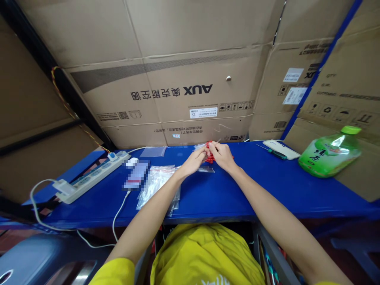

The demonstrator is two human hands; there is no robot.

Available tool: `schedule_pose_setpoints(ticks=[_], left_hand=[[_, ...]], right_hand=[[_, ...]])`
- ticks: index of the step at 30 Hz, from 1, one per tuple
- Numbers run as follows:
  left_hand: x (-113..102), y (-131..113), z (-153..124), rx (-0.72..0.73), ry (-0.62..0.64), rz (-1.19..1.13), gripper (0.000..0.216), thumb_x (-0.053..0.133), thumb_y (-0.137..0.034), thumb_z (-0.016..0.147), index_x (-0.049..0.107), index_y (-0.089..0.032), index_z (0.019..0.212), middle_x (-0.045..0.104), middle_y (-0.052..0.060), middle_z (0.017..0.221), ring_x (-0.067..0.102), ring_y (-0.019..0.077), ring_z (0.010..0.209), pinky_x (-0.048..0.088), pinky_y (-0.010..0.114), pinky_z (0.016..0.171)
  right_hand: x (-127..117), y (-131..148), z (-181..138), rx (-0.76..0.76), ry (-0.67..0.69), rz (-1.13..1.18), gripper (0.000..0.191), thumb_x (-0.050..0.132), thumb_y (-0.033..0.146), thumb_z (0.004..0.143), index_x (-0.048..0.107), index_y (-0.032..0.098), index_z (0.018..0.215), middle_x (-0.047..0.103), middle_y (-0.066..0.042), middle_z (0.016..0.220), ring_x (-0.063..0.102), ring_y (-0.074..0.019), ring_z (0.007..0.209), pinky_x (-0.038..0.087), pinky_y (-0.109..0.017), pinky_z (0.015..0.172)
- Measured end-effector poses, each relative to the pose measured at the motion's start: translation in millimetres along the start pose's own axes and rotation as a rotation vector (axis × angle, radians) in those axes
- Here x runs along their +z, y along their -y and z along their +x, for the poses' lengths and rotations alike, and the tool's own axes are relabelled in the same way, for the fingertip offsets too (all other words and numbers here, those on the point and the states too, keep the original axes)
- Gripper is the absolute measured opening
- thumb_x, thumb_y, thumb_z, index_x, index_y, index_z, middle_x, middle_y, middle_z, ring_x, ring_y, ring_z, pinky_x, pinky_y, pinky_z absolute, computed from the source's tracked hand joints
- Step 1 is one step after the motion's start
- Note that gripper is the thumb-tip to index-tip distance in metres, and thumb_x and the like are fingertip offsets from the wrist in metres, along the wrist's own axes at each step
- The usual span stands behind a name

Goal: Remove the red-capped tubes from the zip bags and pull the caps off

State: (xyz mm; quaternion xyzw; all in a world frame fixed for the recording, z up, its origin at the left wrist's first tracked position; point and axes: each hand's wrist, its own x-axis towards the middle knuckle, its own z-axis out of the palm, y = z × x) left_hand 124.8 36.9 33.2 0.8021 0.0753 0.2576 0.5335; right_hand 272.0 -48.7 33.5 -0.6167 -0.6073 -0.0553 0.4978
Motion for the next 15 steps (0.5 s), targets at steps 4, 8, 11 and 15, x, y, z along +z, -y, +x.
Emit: schedule_pose_setpoints(ticks=[4, 8, 11, 15], left_hand=[[-2, 1, 1, 0.054, -0.04, 0.157, 0.015, 0.038, -0.021, 0.095, 0.052, -0.017, 0.092, 0.052, 0.001, 0.082, 0.044, 0.014, 0.074, 0.042, 0.027, 0.075], [-1, 1, 3, 0.064, -0.064, 0.183, 0.012, 0.037, -0.016, 0.092, 0.048, -0.018, 0.086, 0.051, 0.001, 0.082, 0.042, 0.0142, 0.076, 0.041, 0.027, 0.077], [1, 1, 4, 0.052, -0.078, 0.144, 0.011, 0.038, -0.016, 0.09, 0.045, -0.019, 0.082, 0.047, 0.0, 0.078, 0.039, 0.0137, 0.073, 0.039, 0.026, 0.074], [2, 0, 5, 0.026, -0.075, 0.076, 0.009, 0.039, -0.016, 0.087, 0.042, -0.019, 0.08, 0.042, -0.002, 0.074, 0.035, 0.0126, 0.068, 0.036, 0.025, 0.068]], right_hand=[[5, 2, -2, 0.069, -0.018, -0.063, 0.061, 0.036, 0.057, 0.104, 0.063, 0.02, 0.064, 0.063, -0.005, 0.059, 0.058, -0.0184, 0.057, 0.03, -0.03, 0.061], [13, 4, -3, 0.083, -0.072, -0.135, 0.063, 0.03, 0.051, 0.106, 0.064, 0.02, 0.063, 0.063, -0.008, 0.058, 0.059, -0.0203, 0.056, 0.03, -0.031, 0.061], [18, 4, -3, 0.086, -0.092, -0.174, 0.063, 0.028, 0.05, 0.106, 0.06, 0.02, 0.06, 0.063, -0.009, 0.058, 0.059, -0.0208, 0.056, 0.03, -0.032, 0.061], [22, 3, -3, 0.072, -0.1, -0.176, 0.062, 0.026, 0.049, 0.105, 0.054, 0.022, 0.058, 0.063, -0.01, 0.058, 0.058, -0.0201, 0.055, 0.03, -0.032, 0.061]])
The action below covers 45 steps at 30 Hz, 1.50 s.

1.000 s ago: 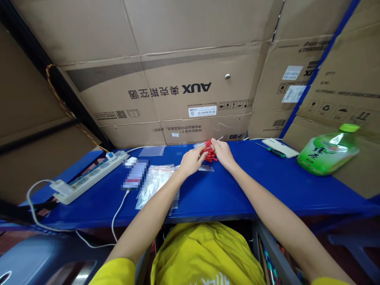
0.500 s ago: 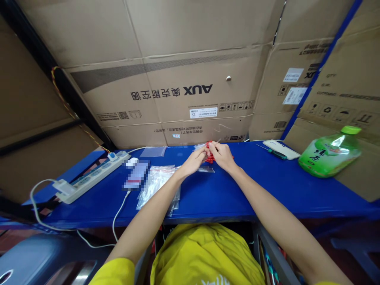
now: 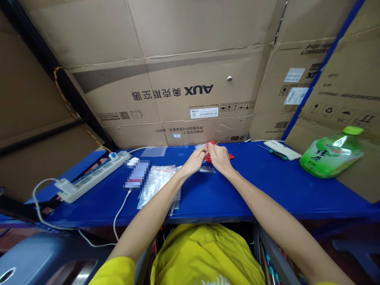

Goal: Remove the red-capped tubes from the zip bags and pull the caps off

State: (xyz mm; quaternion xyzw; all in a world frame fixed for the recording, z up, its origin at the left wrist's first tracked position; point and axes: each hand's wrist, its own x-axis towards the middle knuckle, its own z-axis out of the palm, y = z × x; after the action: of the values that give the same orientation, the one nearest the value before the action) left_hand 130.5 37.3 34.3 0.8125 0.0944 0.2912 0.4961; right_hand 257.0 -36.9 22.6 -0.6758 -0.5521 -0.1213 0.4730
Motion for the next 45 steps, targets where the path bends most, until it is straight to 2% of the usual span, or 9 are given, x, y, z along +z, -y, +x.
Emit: schedule_pose_setpoints(ticks=[7, 10, 13, 17, 22, 29, 33, 39, 45], left_hand=[[-2, 0, -2, -0.054, 0.007, -0.095, 0.009, 0.041, -0.019, 0.087, 0.043, -0.019, 0.078, 0.036, -0.003, 0.069, 0.029, 0.0117, 0.062, 0.029, 0.024, 0.059], [0, 1, -2, -0.111, 0.006, -0.208, 0.012, 0.043, -0.024, 0.09, 0.046, -0.018, 0.079, 0.032, -0.004, 0.066, 0.026, 0.0107, 0.059, 0.024, 0.024, 0.056], [2, 0, -3, -0.142, 0.079, -0.321, 0.021, 0.048, -0.036, 0.095, 0.052, -0.016, 0.087, 0.034, -0.004, 0.066, 0.028, 0.01, 0.057, 0.024, 0.023, 0.055], [1, -7, -4, -0.069, 0.223, -0.308, 0.041, 0.052, -0.054, 0.097, 0.056, -0.014, 0.091, 0.044, -0.002, 0.068, 0.039, 0.0104, 0.06, 0.032, 0.025, 0.059], [-5, -16, -8, 0.009, 0.29, -0.219, 0.046, 0.049, -0.06, 0.098, 0.055, -0.015, 0.092, 0.044, -0.003, 0.068, 0.039, 0.0105, 0.061, 0.033, 0.025, 0.06], [-9, -21, -11, 0.013, 0.343, -0.212, 0.045, 0.051, -0.061, 0.098, 0.051, -0.017, 0.089, 0.035, -0.004, 0.066, 0.028, 0.01, 0.058, 0.023, 0.026, 0.056], [-9, -19, -9, 0.017, 0.296, -0.228, 0.041, 0.05, -0.057, 0.099, 0.049, -0.018, 0.088, 0.033, -0.005, 0.066, 0.026, 0.01, 0.057, 0.024, 0.027, 0.055], [-10, -11, -4, 0.023, 0.155, -0.13, 0.044, 0.052, -0.059, 0.098, 0.046, -0.018, 0.082, 0.036, -0.004, 0.07, 0.031, 0.01, 0.061, 0.03, 0.025, 0.057], [-17, -14, -4, 0.05, 0.11, 0.063, 0.041, 0.047, -0.053, 0.101, 0.047, -0.017, 0.082, 0.043, -0.002, 0.072, 0.036, 0.0105, 0.063, 0.032, 0.024, 0.06]], right_hand=[[2, 2, 1, 0.071, -0.006, 0.141, 0.058, 0.031, 0.055, 0.102, 0.044, 0.024, 0.054, 0.057, -0.006, 0.053, 0.051, -0.0182, 0.052, 0.031, -0.031, 0.058], [0, -2, 3, 0.158, 0.008, 0.303, 0.056, 0.036, 0.057, 0.099, 0.044, 0.024, 0.054, 0.054, -0.004, 0.052, 0.05, -0.017, 0.053, 0.032, -0.03, 0.057], [-2, -9, 7, 0.31, 0.041, 0.525, 0.054, 0.045, 0.06, 0.094, 0.039, 0.024, 0.054, 0.044, 0.001, 0.046, 0.041, -0.0134, 0.046, 0.029, -0.028, 0.05], [-5, -12, 12, 0.531, 0.119, 0.854, 0.052, 0.054, 0.058, 0.089, 0.032, 0.026, 0.054, 0.026, 0.008, 0.041, 0.023, -0.0086, 0.037, 0.016, -0.025, 0.041], [-12, -2, 11, 0.624, 0.221, 1.013, 0.049, 0.052, 0.052, 0.088, 0.028, 0.026, 0.054, 0.023, 0.008, 0.04, 0.02, -0.0076, 0.034, 0.014, -0.022, 0.038], [-13, 7, 8, 0.631, 0.297, 1.009, 0.047, 0.046, 0.055, 0.088, 0.023, 0.028, 0.058, 0.017, 0.01, 0.041, 0.016, -0.0092, 0.036, 0.018, -0.024, 0.038], [-12, 3, 10, 0.506, 0.097, 0.85, 0.05, 0.045, 0.059, 0.091, 0.025, 0.028, 0.058, 0.021, 0.008, 0.042, 0.022, -0.0108, 0.038, 0.021, -0.026, 0.041], [-13, 5, 5, 0.352, -0.186, 0.447, 0.051, 0.042, 0.056, 0.096, 0.039, 0.025, 0.056, 0.046, 0.0, 0.051, 0.043, -0.0154, 0.051, 0.034, -0.03, 0.052], [-5, 9, 5, 0.424, -0.251, 0.352, 0.051, 0.037, 0.048, 0.099, 0.036, 0.026, 0.053, 0.046, -0.001, 0.047, 0.043, -0.0167, 0.048, 0.033, -0.031, 0.053]])
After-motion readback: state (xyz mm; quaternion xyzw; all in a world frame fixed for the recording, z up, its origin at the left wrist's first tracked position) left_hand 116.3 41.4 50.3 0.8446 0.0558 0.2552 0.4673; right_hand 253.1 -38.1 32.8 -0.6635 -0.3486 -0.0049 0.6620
